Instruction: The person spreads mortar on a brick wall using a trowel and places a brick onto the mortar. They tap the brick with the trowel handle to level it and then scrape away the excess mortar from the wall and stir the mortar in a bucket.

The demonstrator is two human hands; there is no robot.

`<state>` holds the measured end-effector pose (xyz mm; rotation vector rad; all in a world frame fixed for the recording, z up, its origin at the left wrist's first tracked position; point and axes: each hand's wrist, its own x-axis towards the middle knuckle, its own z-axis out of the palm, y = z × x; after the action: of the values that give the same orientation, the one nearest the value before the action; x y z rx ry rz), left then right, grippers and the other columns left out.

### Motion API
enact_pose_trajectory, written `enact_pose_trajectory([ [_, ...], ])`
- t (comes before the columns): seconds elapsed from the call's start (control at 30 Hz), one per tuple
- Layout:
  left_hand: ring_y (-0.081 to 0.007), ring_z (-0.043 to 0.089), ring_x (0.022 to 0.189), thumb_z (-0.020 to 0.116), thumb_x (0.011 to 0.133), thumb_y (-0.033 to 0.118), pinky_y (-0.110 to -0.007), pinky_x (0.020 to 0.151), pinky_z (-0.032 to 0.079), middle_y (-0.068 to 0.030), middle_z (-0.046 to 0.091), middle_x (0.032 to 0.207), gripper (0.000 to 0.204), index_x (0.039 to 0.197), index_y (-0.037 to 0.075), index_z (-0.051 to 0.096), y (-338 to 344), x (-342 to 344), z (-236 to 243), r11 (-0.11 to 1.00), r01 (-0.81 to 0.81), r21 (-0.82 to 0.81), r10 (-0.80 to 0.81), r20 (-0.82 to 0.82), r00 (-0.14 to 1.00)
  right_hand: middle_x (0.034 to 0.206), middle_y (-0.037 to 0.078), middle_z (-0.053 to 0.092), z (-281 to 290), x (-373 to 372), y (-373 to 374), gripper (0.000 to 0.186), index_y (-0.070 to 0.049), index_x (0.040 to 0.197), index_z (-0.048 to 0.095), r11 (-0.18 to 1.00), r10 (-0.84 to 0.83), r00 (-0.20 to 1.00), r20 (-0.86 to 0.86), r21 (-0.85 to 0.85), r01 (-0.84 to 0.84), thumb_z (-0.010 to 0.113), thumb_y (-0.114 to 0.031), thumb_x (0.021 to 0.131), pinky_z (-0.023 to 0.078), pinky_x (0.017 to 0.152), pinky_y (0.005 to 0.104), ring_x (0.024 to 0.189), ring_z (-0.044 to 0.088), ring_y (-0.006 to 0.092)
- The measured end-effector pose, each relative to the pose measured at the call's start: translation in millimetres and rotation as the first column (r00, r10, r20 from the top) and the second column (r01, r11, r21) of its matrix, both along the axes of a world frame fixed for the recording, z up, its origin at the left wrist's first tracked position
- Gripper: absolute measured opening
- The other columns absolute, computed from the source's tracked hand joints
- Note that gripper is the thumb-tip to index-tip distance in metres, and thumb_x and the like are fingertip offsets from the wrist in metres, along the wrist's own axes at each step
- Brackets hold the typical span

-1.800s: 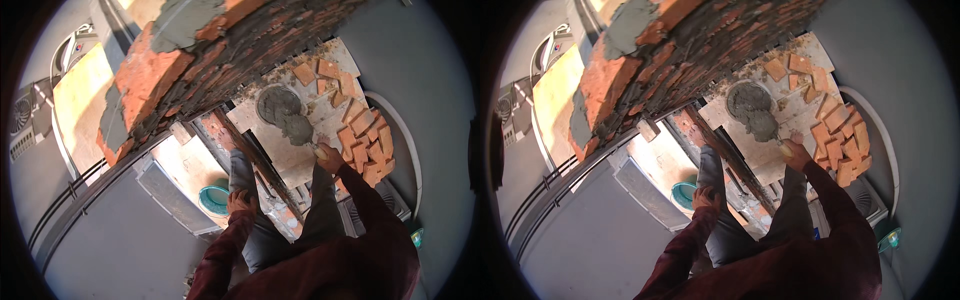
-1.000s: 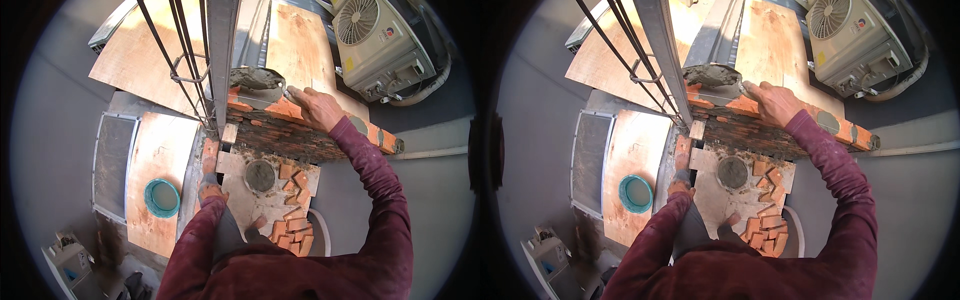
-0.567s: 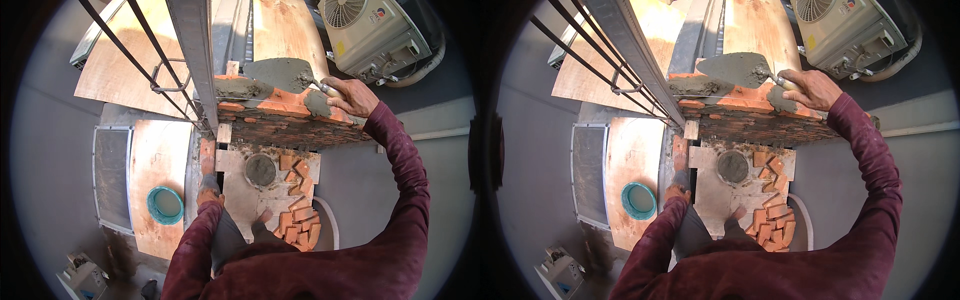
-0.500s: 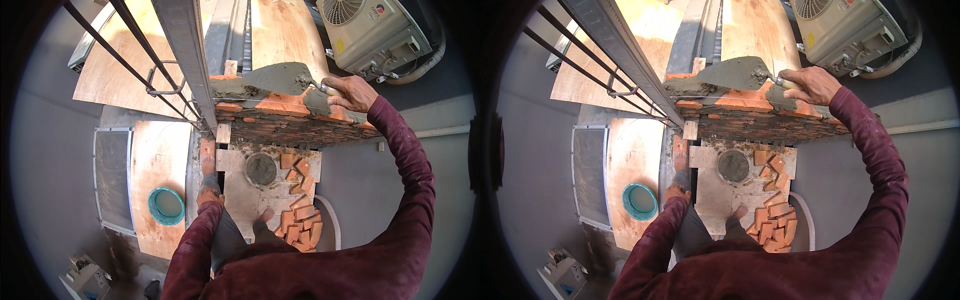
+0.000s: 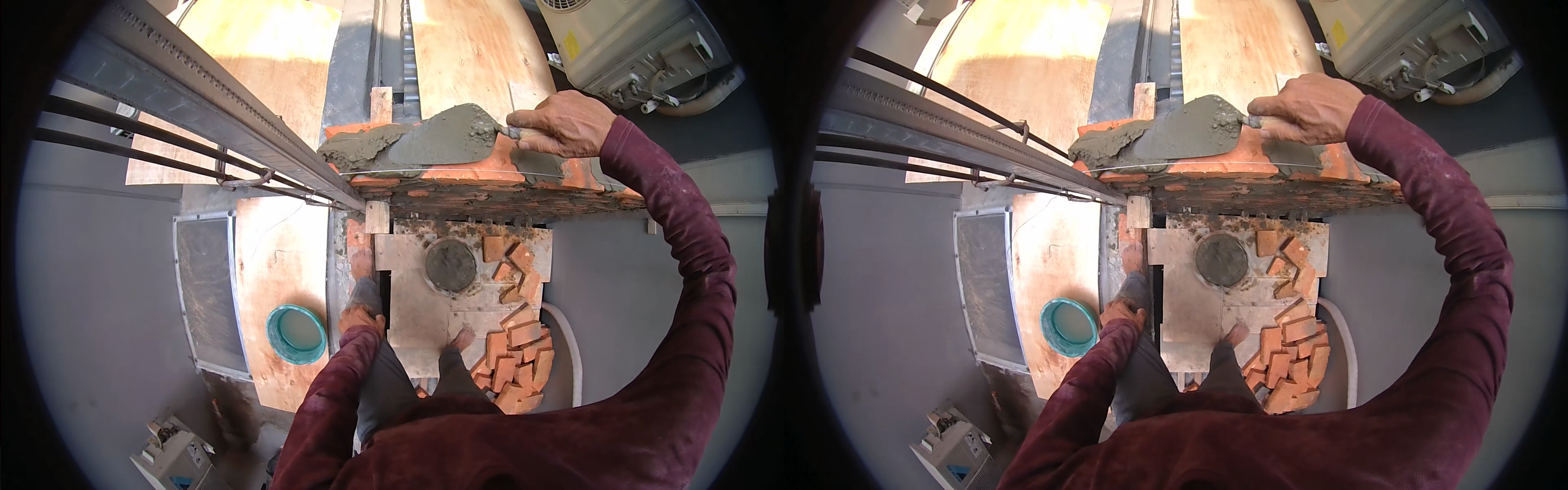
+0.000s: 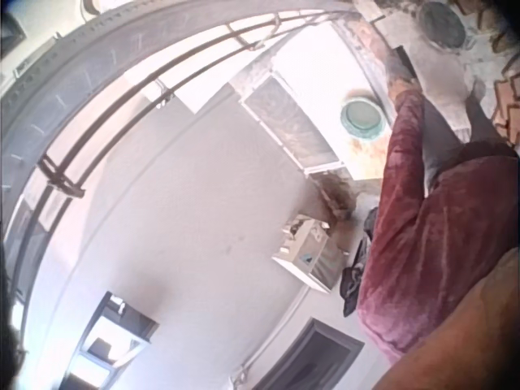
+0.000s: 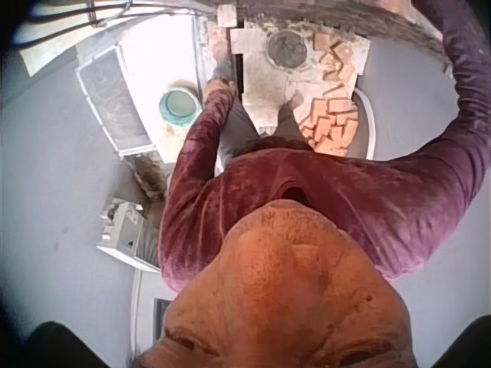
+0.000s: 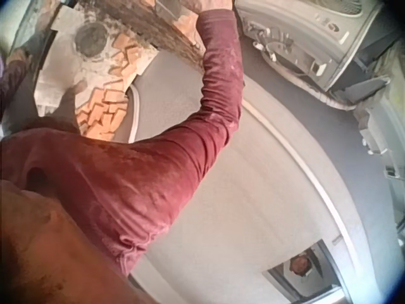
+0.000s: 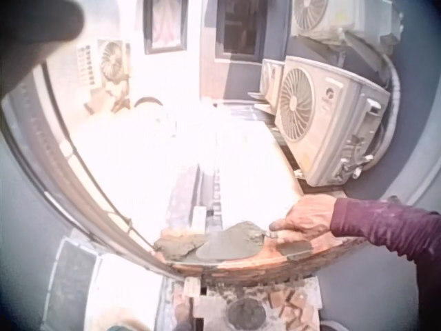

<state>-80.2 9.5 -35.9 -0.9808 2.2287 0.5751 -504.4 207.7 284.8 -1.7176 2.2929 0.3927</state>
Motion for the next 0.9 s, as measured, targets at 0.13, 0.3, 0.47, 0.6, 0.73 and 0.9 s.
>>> enact_pose_trajectory([
  [0.13,-0.0268,0.051,0.125,0.068,0.076,0.039,-0.042,0.105,0.039,-0.0064,0.066,0.123,0.044,0.113,0.017,0.072,-1.3,-2.3,-0.1,1.0,0.021,-0.019,-0.021,0.009,1.0,0.064,0.011,0.059,3.9,-3.2,9.0,0.045,-0.017,0.123,0.057,0.985,0.118,0.988,-0.1,-0.114,-0.129,0.048,-0.052,0.097,0.049,0.054,0.0454,0.058,0.061,0.0317],
  [0.3,-0.0252,0.052,0.125,0.07,0.077,0.041,-0.039,0.105,0.041,-0.0052,0.066,0.122,0.041,0.111,0.019,0.072,-1.7,-7.7,-2.2,0.999,0.029,-0.035,-0.028,0.015,0.999,0.066,0.012,0.06,-16.8,-8.2,-35.4,0.037,-0.015,0.12,0.054,0.975,0.164,0.983,-0.082,-0.136,-0.174,0.046,-0.046,0.101,0.05,0.059,0.0467,0.063,0.063,0.0344],
  [0.47,-0.0271,0.05,0.127,0.068,0.076,0.037,-0.041,0.107,0.038,-0.0074,0.065,0.125,0.046,0.116,0.014,0.07,-3.1,-13.8,2.2,0.999,0.0,0.038,0.0,0.003,1.0,0.066,0.015,0.062,-23.8,-7.0,-55.9,0.04,-0.009,0.116,0.058,0.994,0.063,0.995,0.082,-0.096,-0.055,0.048,-0.045,0.1,0.051,0.063,0.0483,0.066,0.064,0.0359],
  [0.6,-0.0271,0.05,0.127,0.068,0.075,0.038,-0.042,0.107,0.038,-0.0078,0.064,0.126,0.047,0.115,0.014,0.07,-3.8,-16.1,-1.7,0.999,0.012,0.044,-0.01,-0.03,1.0,0.067,0.017,0.064,9.8,8.9,-58.2,0.044,-0.005,0.116,0.061,0.997,-0.05,0.967,0.251,-0.049,0.064,0.052,-0.044,0.099,0.051,0.066,0.048,0.067,0.066,0.0358],
  [0.73,-0.0274,0.049,0.128,0.068,0.075,0.039,-0.043,0.109,0.037,-0.0079,0.063,0.128,0.047,0.116,0.015,0.07,-10.4,-4.6,-3.1,0.999,-0.022,0.027,0.022,0.004,1.0,0.058,0.017,0.058,24.9,17.2,-44.5,0.047,-0.003,0.117,0.061,0.995,-0.041,0.968,0.247,-0.084,0.063,0.053,-0.045,0.098,0.048,0.061,0.048,0.058,0.062,0.0352],
  [0.9,-0.0272,0.047,0.13,0.067,0.075,0.04,-0.043,0.111,0.035,-0.0064,0.061,0.131,0.049,0.118,0.016,0.07,-1.5,-24.3,-0.3,0.999,0.029,0.04,-0.029,0.004,1.0,0.062,0.019,0.06,-6.4,11.7,-59.2,0.047,-0.004,0.118,0.06,0.989,0.01,0.986,0.167,-0.144,0.014,0.047,-0.046,0.101,0.05,0.063,0.0488,0.064,0.064,0.0358],
])
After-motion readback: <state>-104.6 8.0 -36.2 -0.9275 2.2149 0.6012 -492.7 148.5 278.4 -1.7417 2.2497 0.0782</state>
